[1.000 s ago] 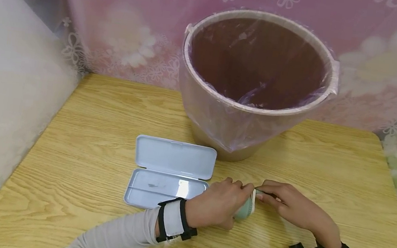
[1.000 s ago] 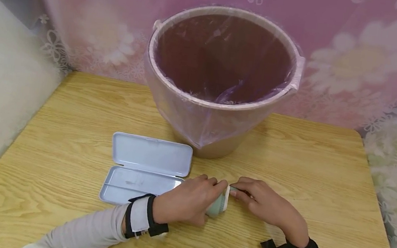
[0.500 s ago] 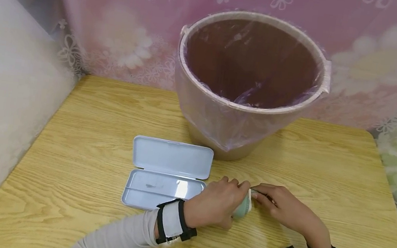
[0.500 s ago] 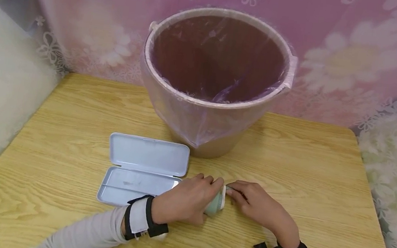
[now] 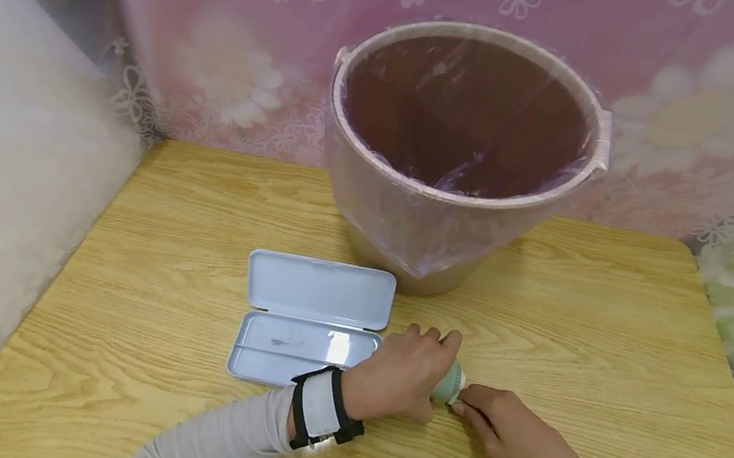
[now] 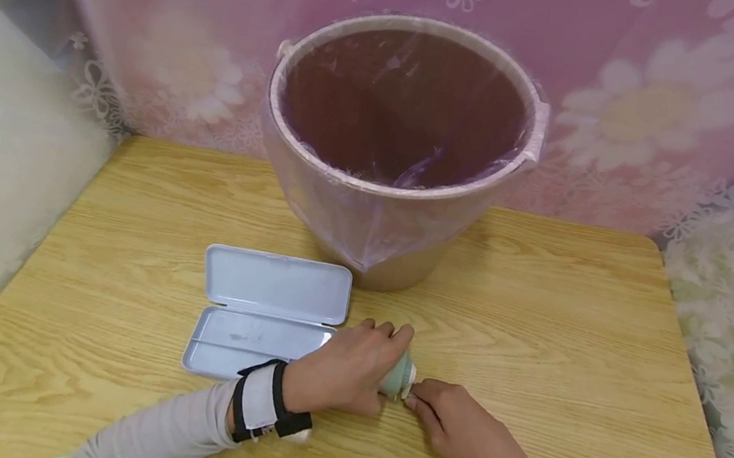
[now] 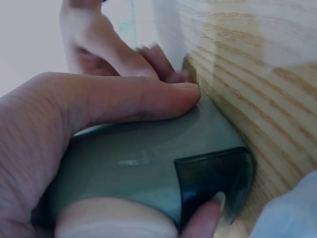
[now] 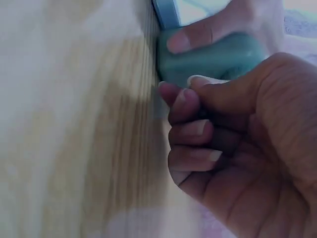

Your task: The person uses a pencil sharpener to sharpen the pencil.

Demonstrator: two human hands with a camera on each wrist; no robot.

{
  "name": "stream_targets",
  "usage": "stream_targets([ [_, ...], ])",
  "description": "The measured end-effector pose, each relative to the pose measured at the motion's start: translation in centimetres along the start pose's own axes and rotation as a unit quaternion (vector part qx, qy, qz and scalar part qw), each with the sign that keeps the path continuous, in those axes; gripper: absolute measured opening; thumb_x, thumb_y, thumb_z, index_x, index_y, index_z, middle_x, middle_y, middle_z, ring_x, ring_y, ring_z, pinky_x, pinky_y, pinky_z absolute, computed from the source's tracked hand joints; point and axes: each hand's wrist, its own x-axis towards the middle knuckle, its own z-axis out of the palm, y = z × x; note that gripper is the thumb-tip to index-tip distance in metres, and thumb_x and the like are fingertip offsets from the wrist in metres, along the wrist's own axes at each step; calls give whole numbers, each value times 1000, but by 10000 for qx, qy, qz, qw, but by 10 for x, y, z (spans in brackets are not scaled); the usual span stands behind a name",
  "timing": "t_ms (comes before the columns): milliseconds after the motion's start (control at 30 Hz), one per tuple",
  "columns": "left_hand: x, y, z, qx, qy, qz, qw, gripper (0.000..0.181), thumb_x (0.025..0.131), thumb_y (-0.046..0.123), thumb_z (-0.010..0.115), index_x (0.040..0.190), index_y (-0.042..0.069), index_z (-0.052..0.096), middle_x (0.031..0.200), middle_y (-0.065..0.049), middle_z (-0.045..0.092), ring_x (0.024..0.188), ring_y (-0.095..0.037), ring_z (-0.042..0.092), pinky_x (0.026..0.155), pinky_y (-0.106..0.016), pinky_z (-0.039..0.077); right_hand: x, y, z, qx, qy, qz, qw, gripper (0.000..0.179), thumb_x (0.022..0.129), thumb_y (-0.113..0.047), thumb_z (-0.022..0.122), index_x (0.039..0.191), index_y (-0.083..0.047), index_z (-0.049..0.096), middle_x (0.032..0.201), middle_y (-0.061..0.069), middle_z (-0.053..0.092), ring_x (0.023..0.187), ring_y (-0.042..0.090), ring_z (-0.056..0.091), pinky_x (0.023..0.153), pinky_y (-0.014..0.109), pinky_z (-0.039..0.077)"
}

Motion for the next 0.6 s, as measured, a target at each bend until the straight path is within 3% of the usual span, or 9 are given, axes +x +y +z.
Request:
stream_targets([
  [167,0,2,2,-84,-79,-45,9999,51,65,33,85,95,14,48,76,3,55,61,-14,50,44,-22,37,-12,-20,-1,-352,-11,157,9993,16,105,-16,56,92,-23,63,78,-21,52,71,-9,46,61,17,44],
  [333,1,5,3,-165,-212,-50,9996,53,66,35,86,98,15,48,79,4,57,63,-13,52,45,-22,38,-17,-29,-8,-860,26,-192,9961,13,101,-12,62,92,-22,64,82,-21,54,74,-11,47,60,16,45],
  [433,2,6,1,-153,-273,-50,9995,53,68,35,86,100,15,49,81,4,57,65,-14,54,46,-22,38,-17,-32,-16,-875,38,-354,9955,13,100,-10,62,93,-21,65,80,-21,52,72,-12,42,59,15,42],
  [600,1,2,-4,-208,-377,-70,9990,52,71,33,86,105,16,51,83,5,58,68,-15,55,46,-22,38,-10,-33,-37,-1004,144,-464,9938,13,101,-9,60,107,-15,70,89,-19,57,75,-12,45,60,16,44],
])
